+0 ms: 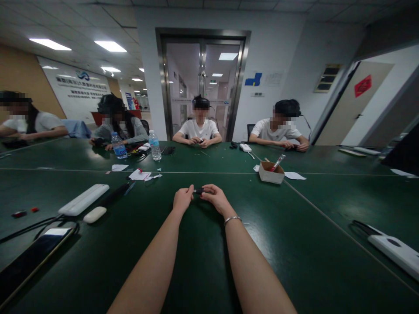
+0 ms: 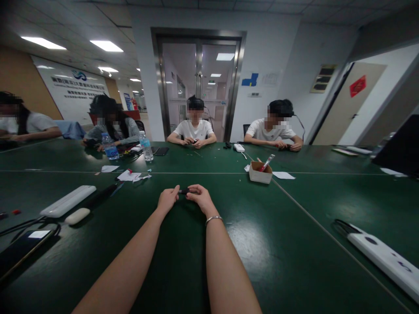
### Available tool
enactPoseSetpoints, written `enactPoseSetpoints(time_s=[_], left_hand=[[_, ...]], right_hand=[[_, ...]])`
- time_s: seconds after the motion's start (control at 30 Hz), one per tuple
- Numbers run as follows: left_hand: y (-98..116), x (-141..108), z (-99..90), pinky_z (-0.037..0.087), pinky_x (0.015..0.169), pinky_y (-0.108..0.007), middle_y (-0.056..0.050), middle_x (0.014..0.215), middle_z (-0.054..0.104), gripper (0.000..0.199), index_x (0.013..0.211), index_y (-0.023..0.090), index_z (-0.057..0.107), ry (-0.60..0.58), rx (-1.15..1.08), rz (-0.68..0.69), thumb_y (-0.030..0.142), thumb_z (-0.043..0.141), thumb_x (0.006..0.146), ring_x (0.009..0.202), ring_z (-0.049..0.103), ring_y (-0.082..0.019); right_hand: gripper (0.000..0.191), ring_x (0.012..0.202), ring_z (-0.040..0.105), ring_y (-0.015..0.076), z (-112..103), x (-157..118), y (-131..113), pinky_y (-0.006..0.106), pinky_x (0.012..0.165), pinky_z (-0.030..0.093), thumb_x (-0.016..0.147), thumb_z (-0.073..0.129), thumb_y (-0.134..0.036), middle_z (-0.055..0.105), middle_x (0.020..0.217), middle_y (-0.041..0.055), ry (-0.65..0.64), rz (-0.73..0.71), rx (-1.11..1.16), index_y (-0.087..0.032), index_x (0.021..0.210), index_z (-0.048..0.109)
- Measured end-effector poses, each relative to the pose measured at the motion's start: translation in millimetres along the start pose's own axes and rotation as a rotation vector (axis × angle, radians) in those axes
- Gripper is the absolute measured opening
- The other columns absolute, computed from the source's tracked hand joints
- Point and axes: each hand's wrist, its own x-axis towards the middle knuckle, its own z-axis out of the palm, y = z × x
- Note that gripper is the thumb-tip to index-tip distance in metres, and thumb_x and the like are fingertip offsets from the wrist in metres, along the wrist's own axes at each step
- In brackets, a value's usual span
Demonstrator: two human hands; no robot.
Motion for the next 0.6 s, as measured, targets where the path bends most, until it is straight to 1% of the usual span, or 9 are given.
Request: enactPoseSetpoints(time_s=[0.33, 0.6], left_hand=[[-0.8, 0.1, 0.8, 0.035, 0.055, -0.028, -0.003, 0.051, 0.056, 0.059, 0.053, 0.018, 0.056, -0.01, -0.018, -0.009, 0.065, 0.029, 0.078, 0.047, 0.049, -0.015], [-4.0, 2.4, 1.3, 0.033, 0.055, -0.027, -0.001, 0.046, 0.051, 0.06, 0.051, 0.018, 0.054, -0.01, 0.003, 0.052, 0.065, 0.028, 0.078, 0.047, 0.048, -0.014]], right_hand=[[0.036, 0.066, 0.066, 0.015, 3.9, -2.0, -4.9, 0.03, 0.066, 0.057, 0.056, 0.079, -0.023, 0.064, 0.074, 0.0022, -0.005, 0.034, 0.038, -0.015, 0.086, 0.061], [0.032, 0.06, 0.066, 0.0143, 4.2, -0.7, -3.5, 0.026, 0.059, 0.055, 0.061, 0.077, -0.025, 0.065, 0.069, 0.0034, 0.014, 0.046, 0.031, -0.014, 0.086, 0.061]])
